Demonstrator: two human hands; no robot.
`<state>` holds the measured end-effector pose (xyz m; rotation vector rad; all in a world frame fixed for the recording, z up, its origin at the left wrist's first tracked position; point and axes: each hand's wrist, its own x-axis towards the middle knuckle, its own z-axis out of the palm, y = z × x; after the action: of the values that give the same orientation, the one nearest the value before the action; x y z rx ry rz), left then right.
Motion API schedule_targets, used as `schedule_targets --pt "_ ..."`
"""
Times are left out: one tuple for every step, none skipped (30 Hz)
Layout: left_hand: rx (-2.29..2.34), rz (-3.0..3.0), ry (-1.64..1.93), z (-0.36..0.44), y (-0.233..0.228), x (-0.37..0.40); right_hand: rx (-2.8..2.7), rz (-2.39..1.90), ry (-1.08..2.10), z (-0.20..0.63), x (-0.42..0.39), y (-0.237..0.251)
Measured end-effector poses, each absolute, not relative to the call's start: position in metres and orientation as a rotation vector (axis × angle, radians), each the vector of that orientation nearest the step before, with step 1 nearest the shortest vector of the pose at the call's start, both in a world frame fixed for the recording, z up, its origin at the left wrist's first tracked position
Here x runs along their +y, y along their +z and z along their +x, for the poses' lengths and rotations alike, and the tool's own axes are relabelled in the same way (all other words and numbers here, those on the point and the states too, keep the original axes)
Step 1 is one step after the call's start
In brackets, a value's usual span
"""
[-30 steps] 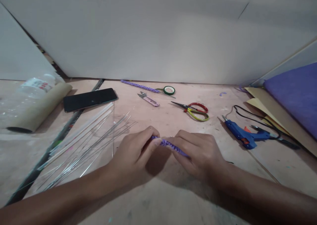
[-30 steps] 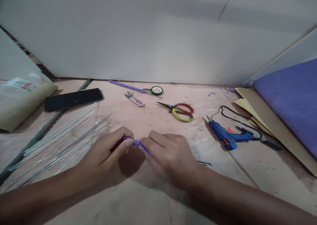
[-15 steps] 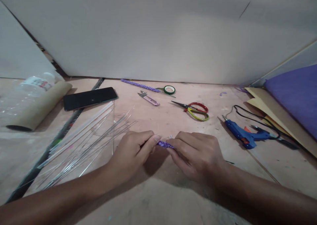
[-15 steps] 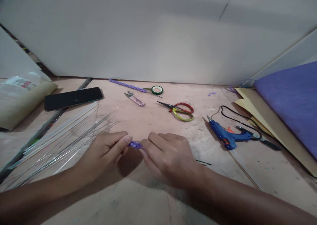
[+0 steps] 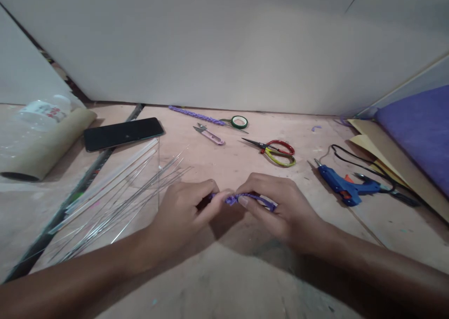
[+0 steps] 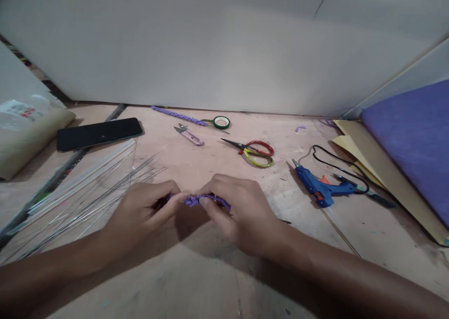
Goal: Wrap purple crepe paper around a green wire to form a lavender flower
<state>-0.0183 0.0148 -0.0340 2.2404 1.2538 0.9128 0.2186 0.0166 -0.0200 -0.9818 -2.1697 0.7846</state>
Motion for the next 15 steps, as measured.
schedule_targets --pt "1.25 2.249 0.912 -0.018 -0.034 0.015 -2.17 -1.018 0.802 0.219 0.016 -0.02" --pt "1.244 2.258 0.91 -0.018 -0.033 0.015 -2.176 -1.061 0.816 0.219 0.016 -0.02" --pt "1.239 2.266 0.909 -0.018 -0.033 0.015 -2.184 -1.101 0.824 0.218 0.015 -0.02" --pt "1.234 2.274 0.907 -0.018 -0.033 0.015 -2.194 -1.137 0.823 0.218 0.015 -0.021" --pt "1.23 2.28 0.906 -0.017 -0.033 0.015 -2.204 -1.162 0.815 0.218 0.014 -0.021" --pt "1.23 2.285 0.903 -0.017 -0.034 0.015 -2.214 -1.176 0.797 0.218 0.013 -0.022" --pt "1.235 2.288 0.899 -0.017 -0.034 0.015 -2.222 -1.174 0.764 0.217 0.012 -0.024" --pt "1.239 2.289 0.896 -0.018 -0.034 0.014 -2.23 -1.157 0.713 0.217 0.011 -0.025" --pt "1.247 2.289 0.893 -0.018 -0.035 0.013 -2.239 -1.122 0.64 0.216 0.01 -0.027" --pt "1.255 2.29 0.89 -0.018 -0.035 0.013 -2.249 -1.079 0.551 0.215 0.009 -0.029" --pt "1.266 2.289 0.89 -0.018 -0.035 0.012 -2.259 -1.033 0.453 0.214 0.008 -0.031" --pt "1.276 2.289 0.89 -0.019 -0.035 0.012 -2.271 -0.991 0.359 0.214 0.007 -0.033" --pt "1.285 2.289 0.89 -0.019 -0.036 0.012 -2.282 -0.957 0.281 0.213 0.006 -0.034" --pt "1.294 2.29 0.889 -0.019 -0.036 0.012 -2.292 -0.936 0.224 0.212 0.005 -0.034" --pt "1.303 2.291 0.889 -0.02 -0.036 0.012 -2.303 -0.927 0.192 0.212 0.005 -0.034"
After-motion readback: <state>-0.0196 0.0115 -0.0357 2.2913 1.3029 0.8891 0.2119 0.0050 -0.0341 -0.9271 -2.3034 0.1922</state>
